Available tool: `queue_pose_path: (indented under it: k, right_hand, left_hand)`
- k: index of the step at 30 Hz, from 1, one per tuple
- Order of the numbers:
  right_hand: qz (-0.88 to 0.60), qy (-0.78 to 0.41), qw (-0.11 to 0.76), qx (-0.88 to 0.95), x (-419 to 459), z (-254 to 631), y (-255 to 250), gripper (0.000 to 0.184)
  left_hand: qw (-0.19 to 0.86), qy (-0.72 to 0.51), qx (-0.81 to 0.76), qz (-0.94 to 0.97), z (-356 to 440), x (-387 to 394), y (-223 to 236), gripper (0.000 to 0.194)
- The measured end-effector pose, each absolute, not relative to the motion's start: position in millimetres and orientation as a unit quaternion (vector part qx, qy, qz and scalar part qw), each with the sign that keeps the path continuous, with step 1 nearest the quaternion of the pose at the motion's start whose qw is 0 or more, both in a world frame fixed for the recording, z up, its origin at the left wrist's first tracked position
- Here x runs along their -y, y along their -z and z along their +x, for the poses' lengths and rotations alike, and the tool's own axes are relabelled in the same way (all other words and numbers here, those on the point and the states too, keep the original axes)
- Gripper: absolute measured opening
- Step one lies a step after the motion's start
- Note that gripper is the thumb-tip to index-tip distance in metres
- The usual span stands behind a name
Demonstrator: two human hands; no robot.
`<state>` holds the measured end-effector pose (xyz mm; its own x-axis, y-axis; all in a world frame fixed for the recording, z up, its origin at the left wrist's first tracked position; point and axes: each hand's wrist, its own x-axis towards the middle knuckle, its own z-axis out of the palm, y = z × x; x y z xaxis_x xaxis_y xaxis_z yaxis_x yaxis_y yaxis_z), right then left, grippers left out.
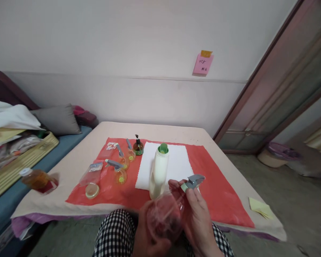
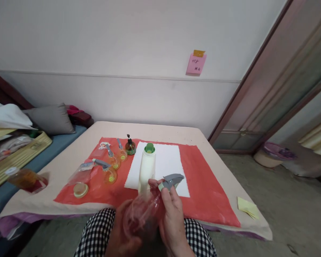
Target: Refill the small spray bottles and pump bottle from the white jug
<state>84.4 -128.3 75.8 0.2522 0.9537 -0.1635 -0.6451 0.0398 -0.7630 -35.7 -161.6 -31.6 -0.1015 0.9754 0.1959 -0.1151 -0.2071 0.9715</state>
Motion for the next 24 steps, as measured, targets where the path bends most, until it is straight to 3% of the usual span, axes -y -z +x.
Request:
queue_pose_path:
  k: [3,5,7,9,13,16,20,24]
  right_hand:
    - [-0.403,-0.572,0.691,0.181,131,79,-72,0.037]
    - [-0.412,-0.551,0.704,0.178,132,78,-72,0.036]
    - [-0.414,-0.529,0.717,0.188,134,81,-73,0.035]
    - [-0.41,-0.532,0.712,0.207,135,86,-73,0.036]
    - [-0.417,-0.572,0.657,0.258,137,92,-65,0.039]
    - [-0.457,-0.561,0.626,0.292,138,92,-53,0.039]
    - [-0.482,-0.517,0.614,0.351,138,92,-48,0.038]
    - [-0.475,-0.499,0.561,0.459,143,91,-55,0.036]
  left_hand:
    - [0.185,-0.61,-0.433,0.638,-58,164,45,0.063]
    - [0.097,-0.604,-0.424,0.667,-66,161,50,0.069]
    - [0.15,-0.601,-0.419,0.664,-67,157,51,0.086]
    - [0.282,-0.578,-0.43,0.634,-63,153,46,0.094]
    - [0.462,-0.508,-0.438,0.58,-57,149,37,0.052]
    - [0.451,-0.5,-0.427,0.603,-66,156,43,0.064]
    - [0.315,-0.492,-0.45,0.675,-83,162,53,0.09]
    - [0.402,-0.44,-0.441,0.671,-82,157,34,0.107]
